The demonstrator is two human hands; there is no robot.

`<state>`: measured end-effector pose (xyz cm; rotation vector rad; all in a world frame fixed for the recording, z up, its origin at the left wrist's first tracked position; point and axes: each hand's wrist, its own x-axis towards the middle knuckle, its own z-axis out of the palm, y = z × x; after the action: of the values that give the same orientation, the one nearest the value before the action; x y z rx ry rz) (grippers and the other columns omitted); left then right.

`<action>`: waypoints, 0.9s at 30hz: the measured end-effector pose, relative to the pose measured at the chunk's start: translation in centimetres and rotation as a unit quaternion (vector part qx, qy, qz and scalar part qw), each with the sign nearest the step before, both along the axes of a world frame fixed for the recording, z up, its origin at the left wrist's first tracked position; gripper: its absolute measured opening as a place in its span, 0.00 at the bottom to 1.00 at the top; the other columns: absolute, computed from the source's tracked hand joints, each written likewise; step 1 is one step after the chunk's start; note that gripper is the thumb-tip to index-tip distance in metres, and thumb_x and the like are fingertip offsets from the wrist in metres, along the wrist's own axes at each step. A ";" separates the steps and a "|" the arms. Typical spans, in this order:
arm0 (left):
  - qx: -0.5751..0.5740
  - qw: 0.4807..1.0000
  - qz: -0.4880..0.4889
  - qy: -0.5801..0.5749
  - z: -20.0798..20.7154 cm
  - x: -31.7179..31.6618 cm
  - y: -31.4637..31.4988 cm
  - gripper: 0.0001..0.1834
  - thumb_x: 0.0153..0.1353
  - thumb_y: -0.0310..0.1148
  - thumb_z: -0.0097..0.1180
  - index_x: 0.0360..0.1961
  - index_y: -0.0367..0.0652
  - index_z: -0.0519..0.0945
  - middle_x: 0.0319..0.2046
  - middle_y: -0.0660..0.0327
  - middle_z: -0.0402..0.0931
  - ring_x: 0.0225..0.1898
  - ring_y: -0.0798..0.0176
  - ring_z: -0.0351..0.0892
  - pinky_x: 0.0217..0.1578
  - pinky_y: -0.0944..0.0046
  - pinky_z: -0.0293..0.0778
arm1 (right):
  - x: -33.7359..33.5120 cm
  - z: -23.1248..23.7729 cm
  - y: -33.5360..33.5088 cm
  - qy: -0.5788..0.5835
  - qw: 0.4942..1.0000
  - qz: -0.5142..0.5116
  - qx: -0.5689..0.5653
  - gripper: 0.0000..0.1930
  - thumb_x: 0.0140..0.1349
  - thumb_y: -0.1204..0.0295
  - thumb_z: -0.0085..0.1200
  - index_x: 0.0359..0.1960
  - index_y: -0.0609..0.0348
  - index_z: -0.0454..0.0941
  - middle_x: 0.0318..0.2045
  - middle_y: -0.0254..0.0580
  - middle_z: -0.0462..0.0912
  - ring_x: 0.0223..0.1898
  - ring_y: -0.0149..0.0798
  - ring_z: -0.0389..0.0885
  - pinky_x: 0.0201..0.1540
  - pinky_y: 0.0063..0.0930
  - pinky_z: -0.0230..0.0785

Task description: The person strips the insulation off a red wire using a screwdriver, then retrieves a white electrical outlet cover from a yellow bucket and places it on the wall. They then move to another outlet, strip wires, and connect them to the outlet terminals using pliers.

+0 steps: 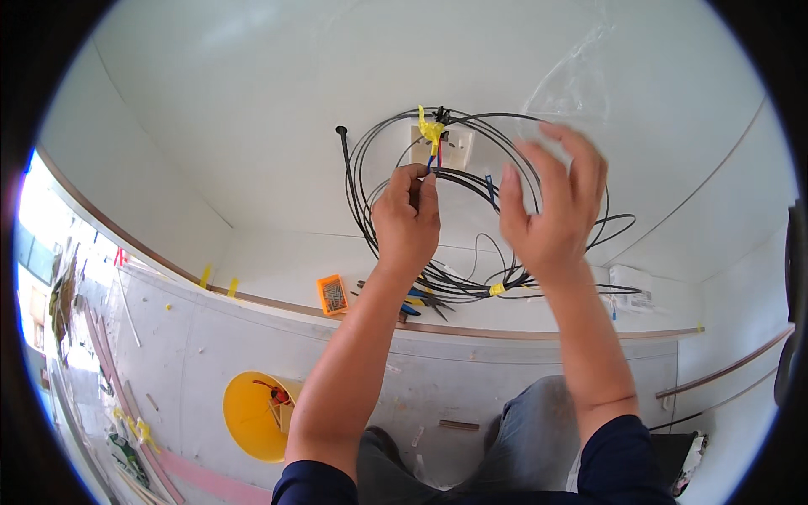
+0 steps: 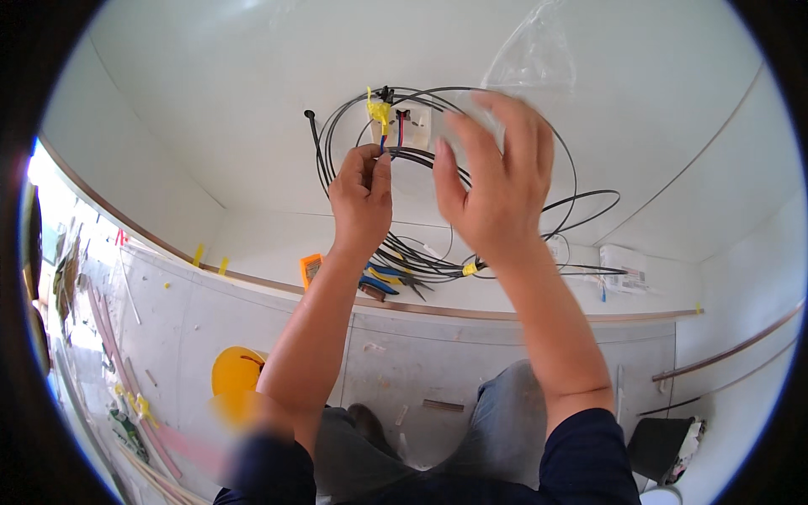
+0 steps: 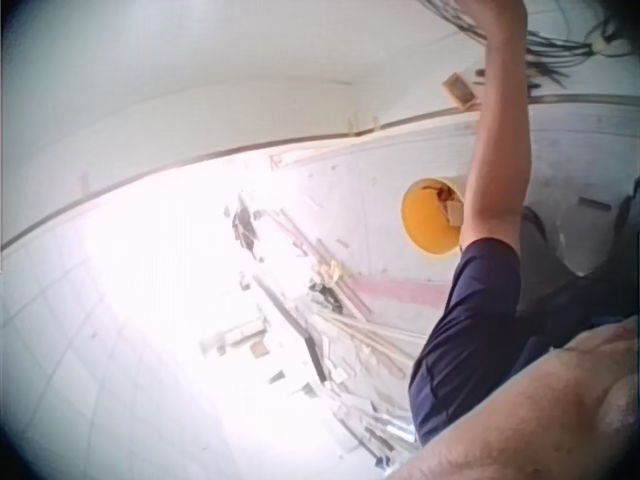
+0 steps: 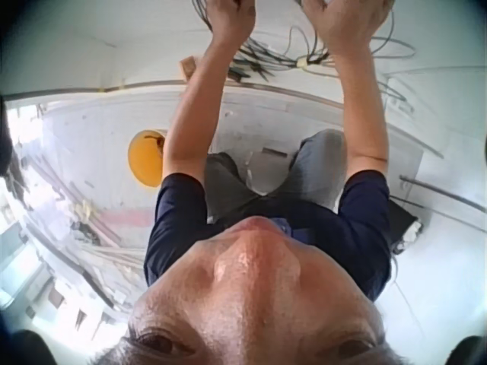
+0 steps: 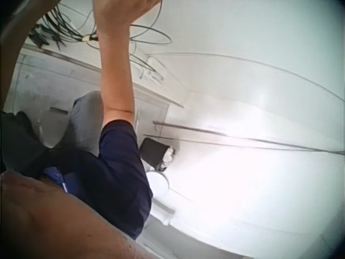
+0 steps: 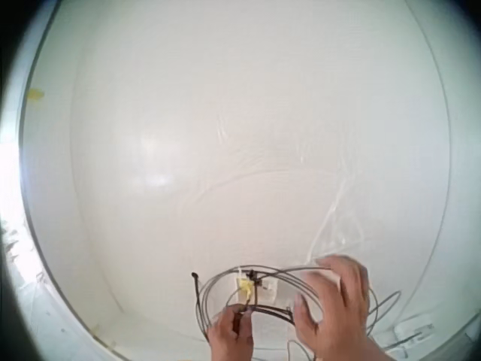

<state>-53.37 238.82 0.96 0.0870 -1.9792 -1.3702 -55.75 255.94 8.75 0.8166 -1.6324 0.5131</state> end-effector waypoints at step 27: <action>-0.035 0.993 -0.080 0.085 -1.5 -1.3 -0.5 0.07 0.71 0.26 0.56 0.47 0.38 0.75 0.27 0.53 0.81 0.26 0.51 0.80 0.30 0.59 0.74 | -6.7 3.1 1.0 -0.582 0.794 -0.002 0.172 0.19 0.58 0.70 0.66 0.48 0.62 0.73 0.34 0.44 0.82 0.32 0.40 0.85 0.38 0.32 0.76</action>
<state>-54.63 238.33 -0.57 -0.2191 -1.9203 -1.3591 -62.42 256.96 11.80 0.7836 -2.9407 0.8082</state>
